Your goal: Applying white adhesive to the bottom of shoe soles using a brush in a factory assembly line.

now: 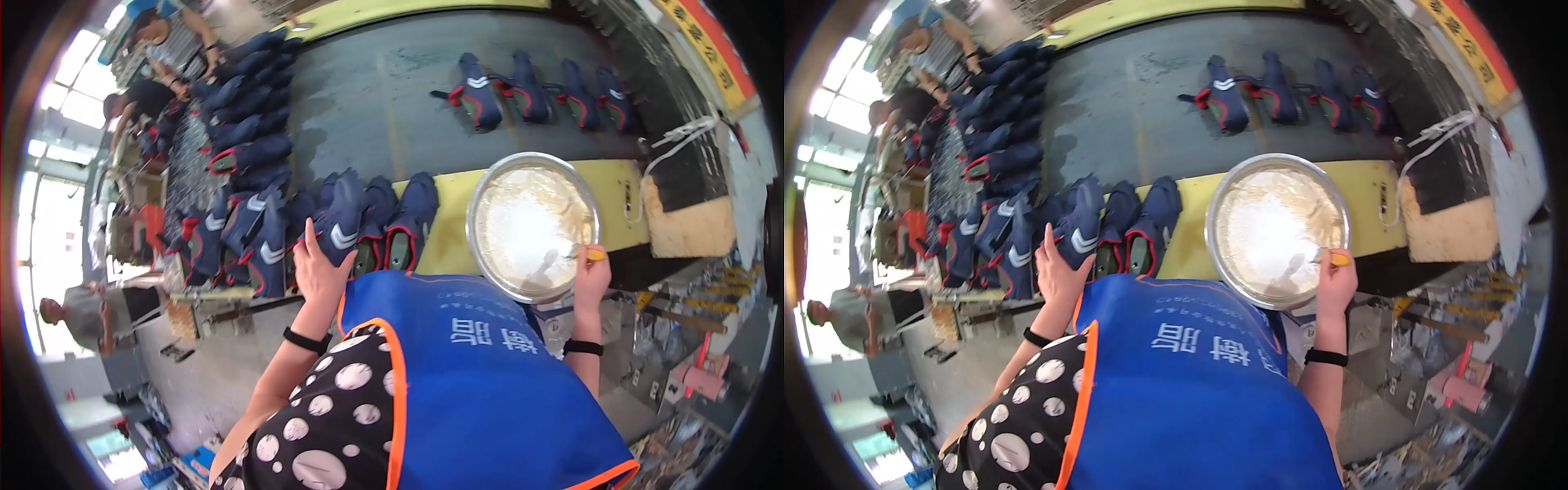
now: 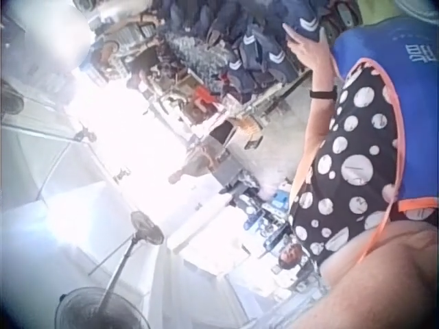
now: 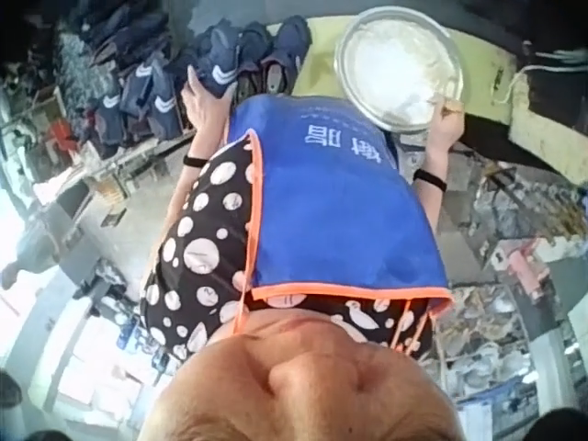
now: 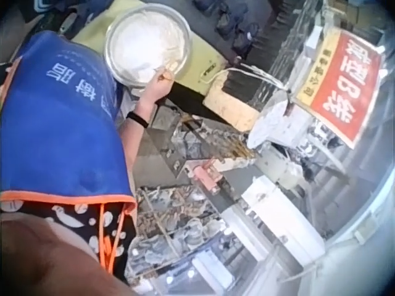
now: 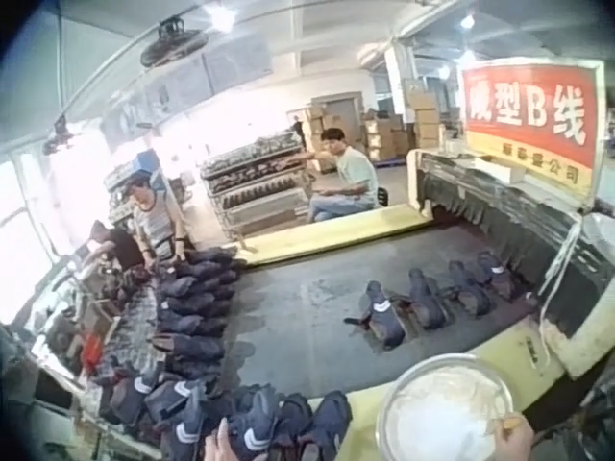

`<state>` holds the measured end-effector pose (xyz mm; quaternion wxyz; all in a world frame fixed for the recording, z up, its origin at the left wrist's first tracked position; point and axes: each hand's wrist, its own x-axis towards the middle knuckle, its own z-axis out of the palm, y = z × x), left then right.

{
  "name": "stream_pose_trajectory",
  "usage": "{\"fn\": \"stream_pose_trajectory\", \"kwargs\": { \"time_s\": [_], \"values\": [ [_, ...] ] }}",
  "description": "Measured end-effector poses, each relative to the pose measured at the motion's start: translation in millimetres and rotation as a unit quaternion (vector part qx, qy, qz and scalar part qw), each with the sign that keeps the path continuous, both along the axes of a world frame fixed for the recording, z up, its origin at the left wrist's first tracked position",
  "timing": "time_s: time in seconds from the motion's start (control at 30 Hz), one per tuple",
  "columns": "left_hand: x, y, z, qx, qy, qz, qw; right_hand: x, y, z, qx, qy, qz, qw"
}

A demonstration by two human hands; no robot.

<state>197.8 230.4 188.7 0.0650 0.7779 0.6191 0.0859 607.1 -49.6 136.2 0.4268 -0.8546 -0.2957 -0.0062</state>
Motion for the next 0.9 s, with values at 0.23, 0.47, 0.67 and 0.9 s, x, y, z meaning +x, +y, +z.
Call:
{"fn": "stream_pose_trajectory", "kwargs": {
  "time_s": [0.23, 0.47, 0.67, 0.9],
  "values": [
    [-4.6, 9.2, -13.0, -0.007, 0.175, -0.045, 0.983, -36.6, 33.3, 28.4, 0.048, 0.028, -0.047, 0.997],
    [-9.1, 71.4, 50.2, -0.13, 0.06, -0.179, 0.973, -25.9, 2.3, -1.7, 0.061, 0.084, -0.074, 0.992],
    [-65.3, 223.5, 68.8, 0.012, 0.011, -0.051, 0.999, -23.4, -3.6, -8.6, 0.106, 0.276, -0.215, 0.931],
    [-116.9, 415.5, 48.6, 0.13, -0.006, 0.179, 0.975, -31.9, -8.2, 26.9, 0.189, 0.309, -0.272, 0.892]
  ]
}}
